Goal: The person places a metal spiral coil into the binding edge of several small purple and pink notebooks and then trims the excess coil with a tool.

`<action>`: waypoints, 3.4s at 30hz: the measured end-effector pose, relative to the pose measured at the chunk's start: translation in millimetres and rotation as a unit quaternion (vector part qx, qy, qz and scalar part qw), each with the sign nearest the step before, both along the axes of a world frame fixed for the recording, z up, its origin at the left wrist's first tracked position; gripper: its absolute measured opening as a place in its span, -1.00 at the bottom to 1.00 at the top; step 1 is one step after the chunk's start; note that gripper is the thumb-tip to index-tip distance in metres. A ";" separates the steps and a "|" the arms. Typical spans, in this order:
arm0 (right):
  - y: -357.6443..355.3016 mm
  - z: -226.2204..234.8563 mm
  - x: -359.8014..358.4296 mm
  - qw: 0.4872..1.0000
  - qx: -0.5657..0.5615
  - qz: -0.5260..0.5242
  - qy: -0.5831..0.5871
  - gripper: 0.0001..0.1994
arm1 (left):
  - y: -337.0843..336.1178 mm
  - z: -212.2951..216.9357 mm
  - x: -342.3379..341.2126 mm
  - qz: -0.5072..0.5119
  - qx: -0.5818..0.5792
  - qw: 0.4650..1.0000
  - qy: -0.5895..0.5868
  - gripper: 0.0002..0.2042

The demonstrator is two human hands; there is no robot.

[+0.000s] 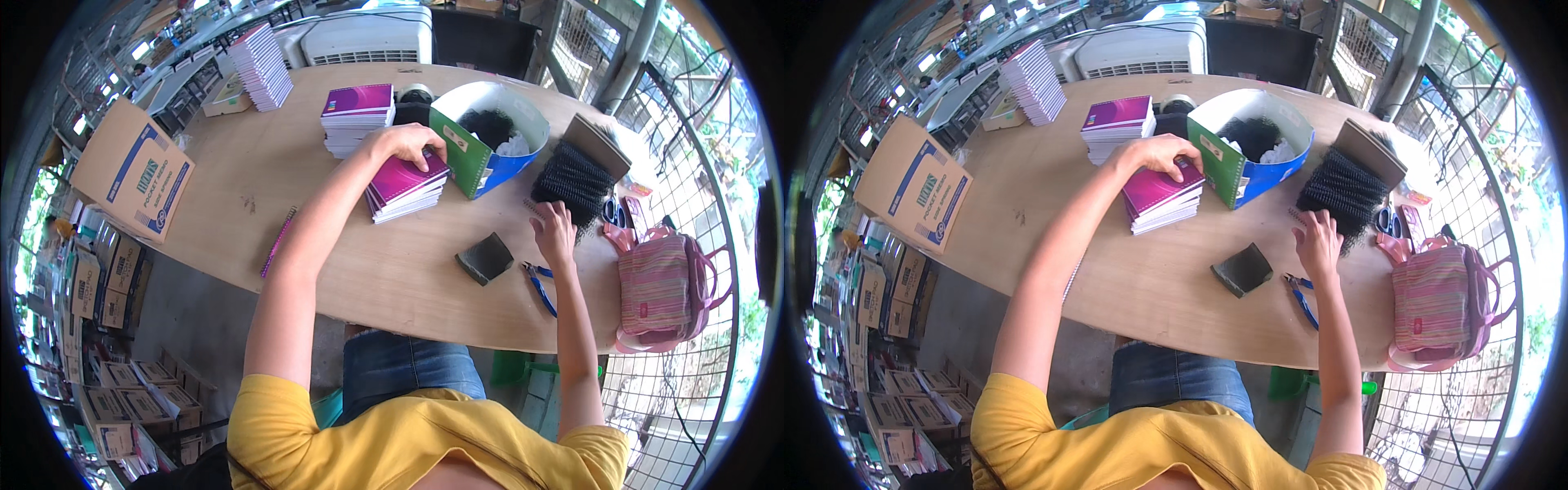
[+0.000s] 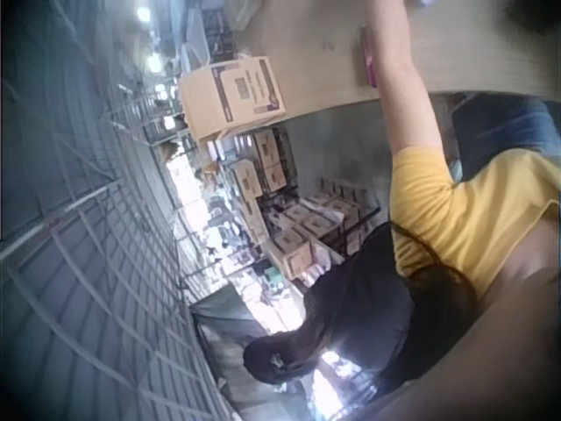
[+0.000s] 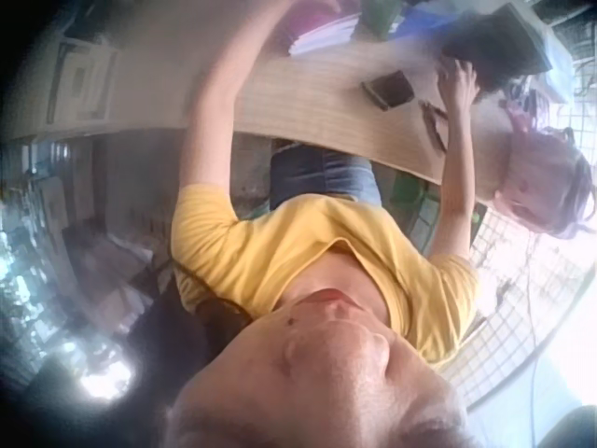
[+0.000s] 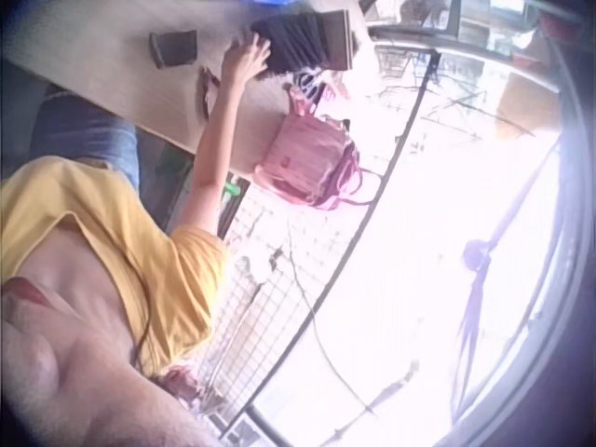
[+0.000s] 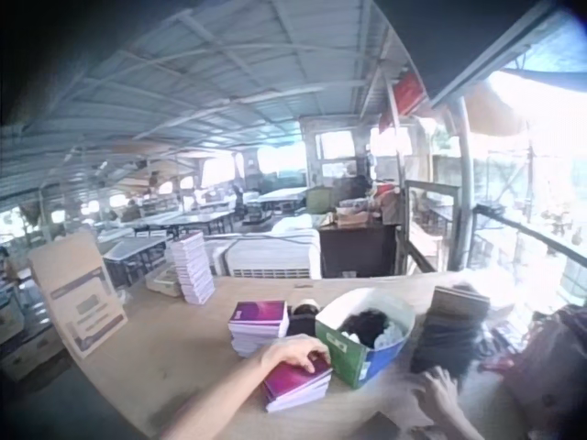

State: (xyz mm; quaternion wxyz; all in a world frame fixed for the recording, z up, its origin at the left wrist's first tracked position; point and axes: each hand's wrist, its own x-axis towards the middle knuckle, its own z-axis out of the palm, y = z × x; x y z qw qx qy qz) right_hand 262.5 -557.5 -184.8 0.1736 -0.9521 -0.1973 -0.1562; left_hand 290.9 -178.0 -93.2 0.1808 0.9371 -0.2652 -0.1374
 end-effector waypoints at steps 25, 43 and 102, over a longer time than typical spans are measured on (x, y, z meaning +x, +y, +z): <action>27.2 28.3 -129.9 0.899 0.276 0.286 0.183 -0.81 | -127.9 -129.3 -283.8 0.361 -0.345 0.796 -0.341 -0.82; 33.8 27.6 -122.6 0.898 0.203 0.380 0.093 -0.78 | -130.4 -125.5 -283.2 0.395 -0.354 0.781 -0.329 -0.81; 28.3 31.1 -72.6 0.856 0.036 0.372 0.358 -0.47 | -152.0 -125.6 -256.1 0.324 -0.359 0.818 -0.312 -0.34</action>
